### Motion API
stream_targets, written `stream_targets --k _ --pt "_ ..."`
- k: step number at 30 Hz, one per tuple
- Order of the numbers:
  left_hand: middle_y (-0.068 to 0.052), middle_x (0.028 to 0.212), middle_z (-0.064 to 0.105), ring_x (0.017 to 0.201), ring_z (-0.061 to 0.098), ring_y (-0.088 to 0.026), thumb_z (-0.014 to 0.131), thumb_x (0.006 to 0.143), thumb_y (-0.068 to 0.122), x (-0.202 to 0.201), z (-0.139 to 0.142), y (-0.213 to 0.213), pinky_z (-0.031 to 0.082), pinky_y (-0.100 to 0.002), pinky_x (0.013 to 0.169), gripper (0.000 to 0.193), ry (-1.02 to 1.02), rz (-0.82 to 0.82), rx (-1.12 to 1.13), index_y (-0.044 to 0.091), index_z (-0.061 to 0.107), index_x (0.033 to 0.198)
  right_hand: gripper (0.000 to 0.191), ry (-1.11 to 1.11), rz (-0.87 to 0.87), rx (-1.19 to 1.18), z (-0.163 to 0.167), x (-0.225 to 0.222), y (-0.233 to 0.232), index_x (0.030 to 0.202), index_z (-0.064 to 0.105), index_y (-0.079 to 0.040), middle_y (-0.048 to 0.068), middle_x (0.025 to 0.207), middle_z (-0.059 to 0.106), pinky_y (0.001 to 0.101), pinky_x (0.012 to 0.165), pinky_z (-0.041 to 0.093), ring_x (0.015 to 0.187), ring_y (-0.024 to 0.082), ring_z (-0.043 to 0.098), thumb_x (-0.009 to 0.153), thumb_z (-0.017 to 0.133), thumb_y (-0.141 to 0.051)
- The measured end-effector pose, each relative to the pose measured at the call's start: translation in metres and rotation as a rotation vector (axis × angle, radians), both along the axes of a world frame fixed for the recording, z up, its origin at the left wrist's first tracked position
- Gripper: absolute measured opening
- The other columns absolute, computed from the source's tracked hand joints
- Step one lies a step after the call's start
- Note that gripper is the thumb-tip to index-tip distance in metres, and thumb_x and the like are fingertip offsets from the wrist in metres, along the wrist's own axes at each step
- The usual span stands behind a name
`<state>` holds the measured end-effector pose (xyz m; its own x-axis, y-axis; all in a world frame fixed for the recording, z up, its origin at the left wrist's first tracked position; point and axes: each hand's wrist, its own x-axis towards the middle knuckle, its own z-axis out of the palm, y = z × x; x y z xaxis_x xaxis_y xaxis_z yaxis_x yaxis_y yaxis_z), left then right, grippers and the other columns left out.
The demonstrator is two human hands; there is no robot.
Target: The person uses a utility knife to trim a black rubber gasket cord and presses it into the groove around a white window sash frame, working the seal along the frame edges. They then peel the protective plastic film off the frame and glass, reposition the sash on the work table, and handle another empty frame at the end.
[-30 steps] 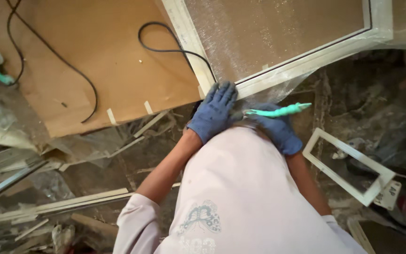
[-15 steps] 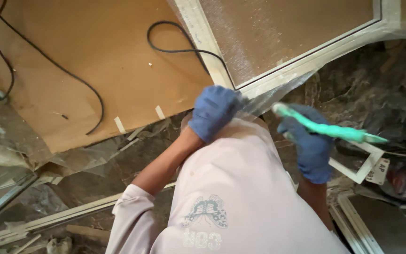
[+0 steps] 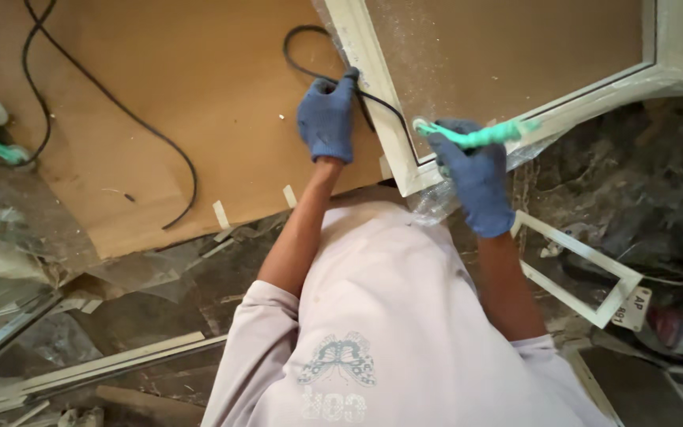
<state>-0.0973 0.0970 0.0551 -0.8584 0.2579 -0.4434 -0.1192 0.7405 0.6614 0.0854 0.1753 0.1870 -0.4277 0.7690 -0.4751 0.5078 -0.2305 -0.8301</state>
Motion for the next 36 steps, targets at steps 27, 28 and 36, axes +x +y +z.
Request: stream_targets --k 27,28,36 --pt "-0.026 0.156 0.042 0.149 0.034 -0.041 0.059 0.099 0.043 0.003 0.023 -0.034 0.025 -0.06 0.121 0.063 0.559 -1.034 0.138 -0.003 0.053 0.143 0.033 -0.385 0.396 0.434 -0.049 -0.047 0.026 0.095 0.078 -0.004 0.013 0.076 0.073 0.0376 0.065 0.054 0.069 0.028 0.072 0.094 0.079 -0.037" --pt "-0.026 0.157 0.042 0.15 0.034 -0.041 0.056 0.098 0.045 0.006 0.016 -0.036 0.025 -0.06 0.122 0.067 0.552 -1.096 0.135 -0.005 0.052 0.143 0.032 -0.373 0.409 0.473 -0.051 -0.048 0.026 0.095 0.078 -0.004 0.013 0.077 0.073 0.0376 0.065 0.055 0.07 0.029 0.072 0.094 0.079 -0.036" --pt "-0.023 0.148 0.051 0.141 0.045 -0.04 0.059 0.096 0.029 0.02 -0.014 -0.067 0.035 -0.056 0.122 0.054 0.68 -1.632 0.412 -0.004 0.054 0.139 0.031 -0.431 0.337 0.316 -0.057 -0.051 0.027 0.092 0.076 -0.002 0.011 0.07 0.071 0.0341 0.061 0.054 0.063 0.021 0.071 0.092 0.081 -0.032"
